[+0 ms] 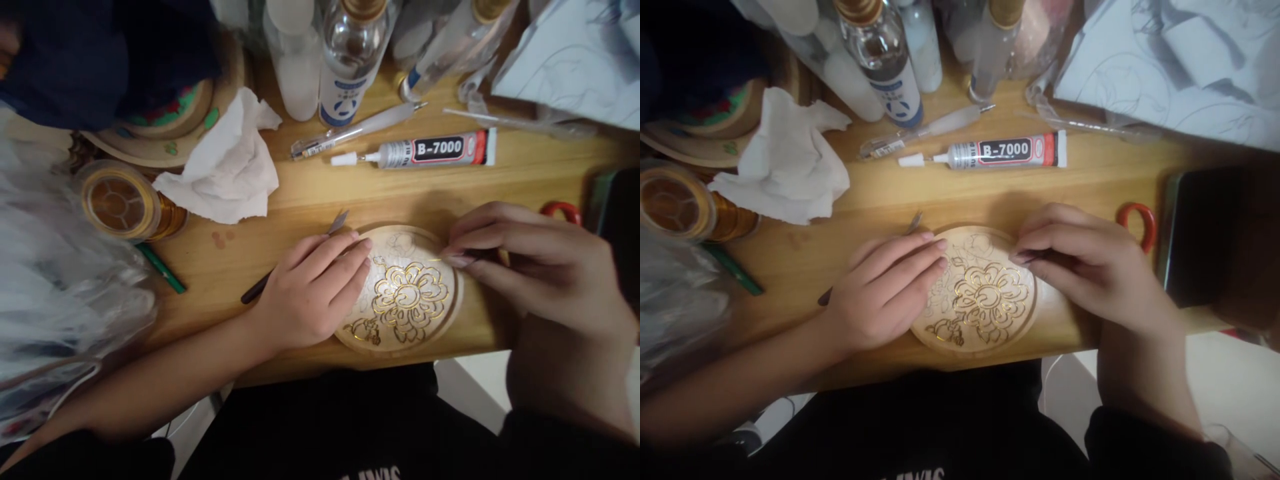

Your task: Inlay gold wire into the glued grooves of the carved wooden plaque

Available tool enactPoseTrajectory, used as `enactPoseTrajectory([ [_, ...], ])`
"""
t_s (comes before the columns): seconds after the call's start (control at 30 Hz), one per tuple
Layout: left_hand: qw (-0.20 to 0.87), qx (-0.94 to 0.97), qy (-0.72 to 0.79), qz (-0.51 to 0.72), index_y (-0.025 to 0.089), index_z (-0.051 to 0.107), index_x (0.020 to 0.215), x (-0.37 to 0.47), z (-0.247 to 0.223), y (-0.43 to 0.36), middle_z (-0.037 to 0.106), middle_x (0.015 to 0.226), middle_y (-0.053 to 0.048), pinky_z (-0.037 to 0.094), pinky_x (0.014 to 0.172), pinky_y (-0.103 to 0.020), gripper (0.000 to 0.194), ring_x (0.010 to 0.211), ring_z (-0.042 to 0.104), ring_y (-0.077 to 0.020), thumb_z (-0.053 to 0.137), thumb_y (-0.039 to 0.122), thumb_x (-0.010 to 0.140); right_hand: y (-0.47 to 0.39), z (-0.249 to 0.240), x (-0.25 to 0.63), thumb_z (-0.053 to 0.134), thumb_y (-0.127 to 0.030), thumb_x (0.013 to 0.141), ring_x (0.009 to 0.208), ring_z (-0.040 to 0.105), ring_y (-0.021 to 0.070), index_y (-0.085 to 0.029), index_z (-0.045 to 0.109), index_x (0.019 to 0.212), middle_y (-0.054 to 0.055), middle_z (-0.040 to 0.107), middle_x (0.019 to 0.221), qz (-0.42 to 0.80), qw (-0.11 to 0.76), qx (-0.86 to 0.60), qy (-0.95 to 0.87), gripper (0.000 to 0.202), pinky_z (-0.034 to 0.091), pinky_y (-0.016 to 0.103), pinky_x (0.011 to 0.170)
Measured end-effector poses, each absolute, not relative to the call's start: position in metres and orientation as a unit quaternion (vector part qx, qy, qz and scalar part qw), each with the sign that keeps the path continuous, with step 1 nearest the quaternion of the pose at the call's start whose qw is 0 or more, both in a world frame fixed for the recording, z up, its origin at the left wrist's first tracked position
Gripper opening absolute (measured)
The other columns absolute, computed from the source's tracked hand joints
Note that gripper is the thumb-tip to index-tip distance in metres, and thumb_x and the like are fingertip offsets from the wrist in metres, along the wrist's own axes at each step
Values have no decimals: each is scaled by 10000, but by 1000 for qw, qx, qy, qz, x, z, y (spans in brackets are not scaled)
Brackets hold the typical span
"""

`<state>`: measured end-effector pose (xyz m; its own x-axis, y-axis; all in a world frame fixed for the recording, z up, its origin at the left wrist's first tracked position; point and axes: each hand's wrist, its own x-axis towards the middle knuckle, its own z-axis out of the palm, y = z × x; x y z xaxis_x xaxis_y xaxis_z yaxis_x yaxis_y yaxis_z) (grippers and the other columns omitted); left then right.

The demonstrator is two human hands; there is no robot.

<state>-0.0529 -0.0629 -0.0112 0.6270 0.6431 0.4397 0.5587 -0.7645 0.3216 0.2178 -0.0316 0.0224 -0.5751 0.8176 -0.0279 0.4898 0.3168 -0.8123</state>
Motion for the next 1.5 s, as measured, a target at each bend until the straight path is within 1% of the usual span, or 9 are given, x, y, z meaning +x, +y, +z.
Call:
enactPoseTrajectory([
  [0.2, 77, 895, 329, 291, 106, 649, 1035, -54, -17, -66, 718, 1147, -104, 541, 880, -386, 151, 1123, 657, -245, 580, 99, 901, -27, 15, 218, 648, 12, 811, 775, 617, 114, -204, 669, 903, 25, 641, 818, 441, 266, -394, -761, 236, 494, 265, 688],
  [0.5, 38, 903, 324, 278, 100, 652, 994, -54, -14, -65, 722, 1137, -99, 552, 856, -373, 119, 1079, 671, -245, 586, 102, 895, -27, 18, 216, 628, -14, 835, 820, 648, 124, -217, 670, 930, 35, 671, 836, 435, 217, -365, -794, 227, 518, 262, 728],
  [0.67, 34, 903, 329, 272, 142, 650, 982, -54, -13, -65, 731, 1120, -45, 546, 857, -351, 120, 1078, 672, -223, 560, 112, 909, -28, 18, 217, 615, -27, 853, 819, 630, 112, -197, 655, 923, 40, 654, 845, 437, 207, -368, -794, 188, 510, 244, 728],
  [0.73, 32, 904, 329, 270, 149, 650, 993, -54, -13, -65, 730, 1122, -41, 544, 854, -346, 135, 1073, 674, -219, 549, 113, 912, -28, 18, 216, 620, -38, 857, 822, 625, 108, -190, 652, 918, 40, 649, 850, 440, 203, -369, -794, 166, 506, 239, 730],
  [0.83, 30, 907, 325, 268, 139, 643, 1021, -55, -13, -64, 725, 1138, -60, 544, 851, -354, 153, 1070, 672, -223, 547, 108, 906, -28, 16, 215, 631, -73, 863, 818, 620, 105, -188, 653, 914, 32, 647, 851, 441, 205, -369, -792, 128, 502, 235, 736],
  [1.0, 25, 906, 317, 281, 111, 637, 1051, -56, -12, -64, 721, 1133, -101, 539, 856, -372, 190, 1082, 662, -236, 532, 84, 894, -29, 15, 215, 640, -165, 874, 816, 621, 126, -213, 660, 900, 13, 645, 851, 434, 209, -384, -788, 59, 505, 268, 730],
  [1.23, 42, 906, 333, 258, 93, 667, 1040, -54, -8, -65, 701, 1150, -148, 545, 872, -425, 223, 1084, 643, -288, 610, 136, 829, -31, 14, 217, 641, -200, 883, 834, 628, 140, -204, 660, 913, 28, 632, 882, 439, 211, -384, -785, 36, 506, 281, 732],
  [1.37, 42, 906, 334, 258, 63, 671, 1044, -53, -8, -64, 681, 1167, -187, 549, 883, -441, 259, 1093, 633, -308, 641, 106, 790, -32, 13, 219, 634, -198, 888, 839, 633, 138, -208, 659, 921, 26, 631, 889, 434, 216, -376, -789, 43, 508, 276, 729],
  [1.5, 40, 905, 334, 259, 59, 680, 1036, -53, -8, -63, 680, 1159, -195, 559, 861, -451, 274, 1072, 638, -320, 656, 71, 763, -32, 14, 218, 623, -207, 897, 823, 628, 130, -203, 659, 932, 29, 626, 889, 434, 216, -372, -792, 50, 503, 262, 707],
])
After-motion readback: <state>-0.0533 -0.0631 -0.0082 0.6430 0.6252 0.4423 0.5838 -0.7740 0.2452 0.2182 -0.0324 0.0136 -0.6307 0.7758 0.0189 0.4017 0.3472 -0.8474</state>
